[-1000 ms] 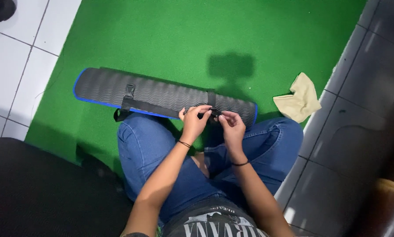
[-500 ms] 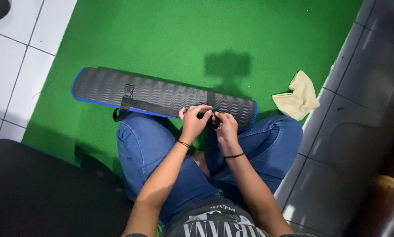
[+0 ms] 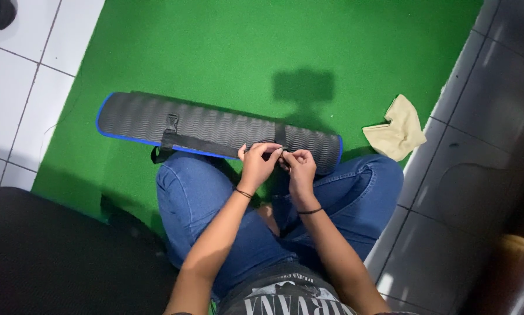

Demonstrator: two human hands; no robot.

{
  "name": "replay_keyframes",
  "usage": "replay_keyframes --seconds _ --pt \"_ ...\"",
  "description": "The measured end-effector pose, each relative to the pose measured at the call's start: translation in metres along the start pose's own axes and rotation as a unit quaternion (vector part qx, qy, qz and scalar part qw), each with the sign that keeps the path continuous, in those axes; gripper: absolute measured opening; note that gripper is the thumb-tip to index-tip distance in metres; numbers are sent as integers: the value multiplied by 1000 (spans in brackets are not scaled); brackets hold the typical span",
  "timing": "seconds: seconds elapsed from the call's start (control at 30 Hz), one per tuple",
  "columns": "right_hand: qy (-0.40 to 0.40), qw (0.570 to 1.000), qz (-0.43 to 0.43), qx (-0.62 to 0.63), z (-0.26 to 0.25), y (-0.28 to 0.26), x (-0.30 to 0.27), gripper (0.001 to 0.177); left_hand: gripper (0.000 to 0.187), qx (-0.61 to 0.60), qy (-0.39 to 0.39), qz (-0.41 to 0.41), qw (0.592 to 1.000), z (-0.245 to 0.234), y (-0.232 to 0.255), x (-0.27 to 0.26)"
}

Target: Securing a rolled-up mat by threading a strap through a buckle and tightening it.

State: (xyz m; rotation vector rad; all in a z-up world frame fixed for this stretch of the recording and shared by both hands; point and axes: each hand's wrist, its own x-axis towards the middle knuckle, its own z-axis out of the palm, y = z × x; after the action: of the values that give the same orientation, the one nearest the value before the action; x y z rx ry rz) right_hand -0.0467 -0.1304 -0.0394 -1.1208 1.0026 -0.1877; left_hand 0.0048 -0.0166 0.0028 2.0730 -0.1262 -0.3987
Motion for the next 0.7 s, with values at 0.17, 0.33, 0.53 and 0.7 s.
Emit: replay_keyframes --seconds 0.17,0.33,0.53,0.7 --pt "20 1000 0 14 -1 8 8 27 14 4 4 11 1000 -1 4 -1" --pt "16 999 2 33 -1 8 8 26 12 5 2 10 1000 1 -2 -1" --pt "20 998 16 56 -6 13 12 27 13 7 7 10 1000 1 2 -2" --pt "19 998 16 50 -7 16 17 28 13 2 10 9 1000 2 0 -2"
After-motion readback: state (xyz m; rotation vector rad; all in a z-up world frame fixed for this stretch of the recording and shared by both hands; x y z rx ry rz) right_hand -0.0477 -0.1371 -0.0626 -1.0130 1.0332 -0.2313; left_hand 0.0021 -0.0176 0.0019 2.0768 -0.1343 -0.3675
